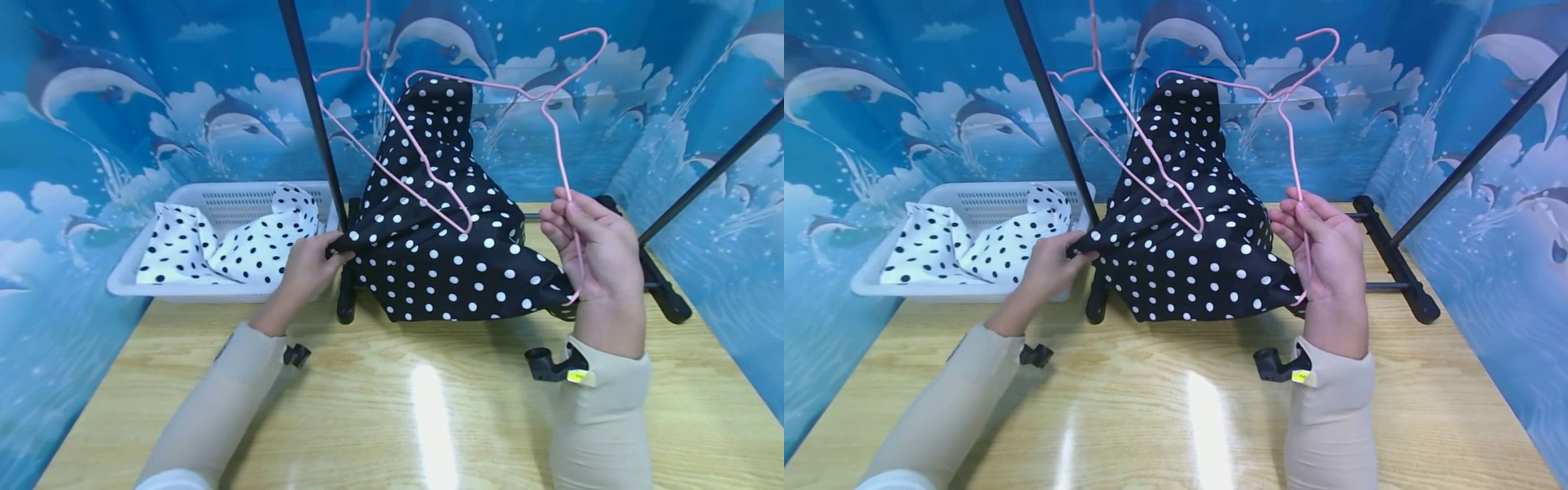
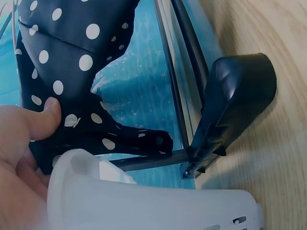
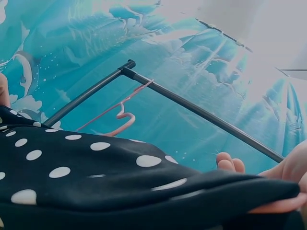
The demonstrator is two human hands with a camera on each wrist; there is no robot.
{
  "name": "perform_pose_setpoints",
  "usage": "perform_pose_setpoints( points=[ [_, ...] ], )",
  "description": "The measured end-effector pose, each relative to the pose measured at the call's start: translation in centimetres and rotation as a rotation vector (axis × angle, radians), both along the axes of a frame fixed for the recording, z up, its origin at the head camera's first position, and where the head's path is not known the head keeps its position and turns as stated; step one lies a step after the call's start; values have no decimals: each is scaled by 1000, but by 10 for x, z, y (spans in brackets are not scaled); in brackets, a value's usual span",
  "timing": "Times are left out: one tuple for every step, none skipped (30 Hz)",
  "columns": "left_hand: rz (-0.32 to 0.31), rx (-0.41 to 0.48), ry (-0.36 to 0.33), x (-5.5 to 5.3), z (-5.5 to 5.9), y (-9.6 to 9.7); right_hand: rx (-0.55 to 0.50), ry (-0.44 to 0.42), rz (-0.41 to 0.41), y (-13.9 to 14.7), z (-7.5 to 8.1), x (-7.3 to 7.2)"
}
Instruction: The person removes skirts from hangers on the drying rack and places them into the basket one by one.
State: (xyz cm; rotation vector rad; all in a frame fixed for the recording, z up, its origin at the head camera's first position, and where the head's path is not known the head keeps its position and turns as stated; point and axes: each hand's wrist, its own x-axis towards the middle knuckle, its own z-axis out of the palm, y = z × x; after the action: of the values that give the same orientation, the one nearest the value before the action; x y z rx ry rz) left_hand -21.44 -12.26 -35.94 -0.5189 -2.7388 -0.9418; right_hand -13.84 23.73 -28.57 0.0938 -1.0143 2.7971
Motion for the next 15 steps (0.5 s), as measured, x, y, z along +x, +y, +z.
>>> perform_pose_setpoints(
  points=[
    [2,-3,-5,-1,0,0,5,-1,-2,0,0,0],
    [2,-7,-8,-2,0,-1,11,-1,-4,0,0,0],
    [3,-9,-11,-3,1,-1,15,0,-5,0,0,0],
    [2,-13,-10,-4,1,-1,18,2,-5,0,-1,0],
    [2,-14,-10,-5,2,-1,20,5,-3,0,-1,0],
    [2,-16,-10,-5,3,-1,21,8,-1,1,-1,0],
    [-2,-16,-9,-6,3,-2,22,11,0,1,-1,0],
    [-3,-17,-11,-7,3,-2,23,15,2,1,0,0],
    [-5,-20,-11,-7,4,-2,23,20,4,1,0,0],
    [-9,-22,-12,-8,5,-3,23,23,6,1,0,1],
    [-9,-23,-16,-9,5,-3,26,24,7,1,0,1],
    [-10,-26,-18,-10,5,-4,29,26,7,1,0,1],
    [-12,-26,-21,-11,5,-4,33,27,8,1,0,1],
    [-13,-28,-21,-12,5,-4,36,30,8,1,0,1],
    [-14,-30,-20,-13,6,-4,38,34,8,2,0,1]
  ],
)
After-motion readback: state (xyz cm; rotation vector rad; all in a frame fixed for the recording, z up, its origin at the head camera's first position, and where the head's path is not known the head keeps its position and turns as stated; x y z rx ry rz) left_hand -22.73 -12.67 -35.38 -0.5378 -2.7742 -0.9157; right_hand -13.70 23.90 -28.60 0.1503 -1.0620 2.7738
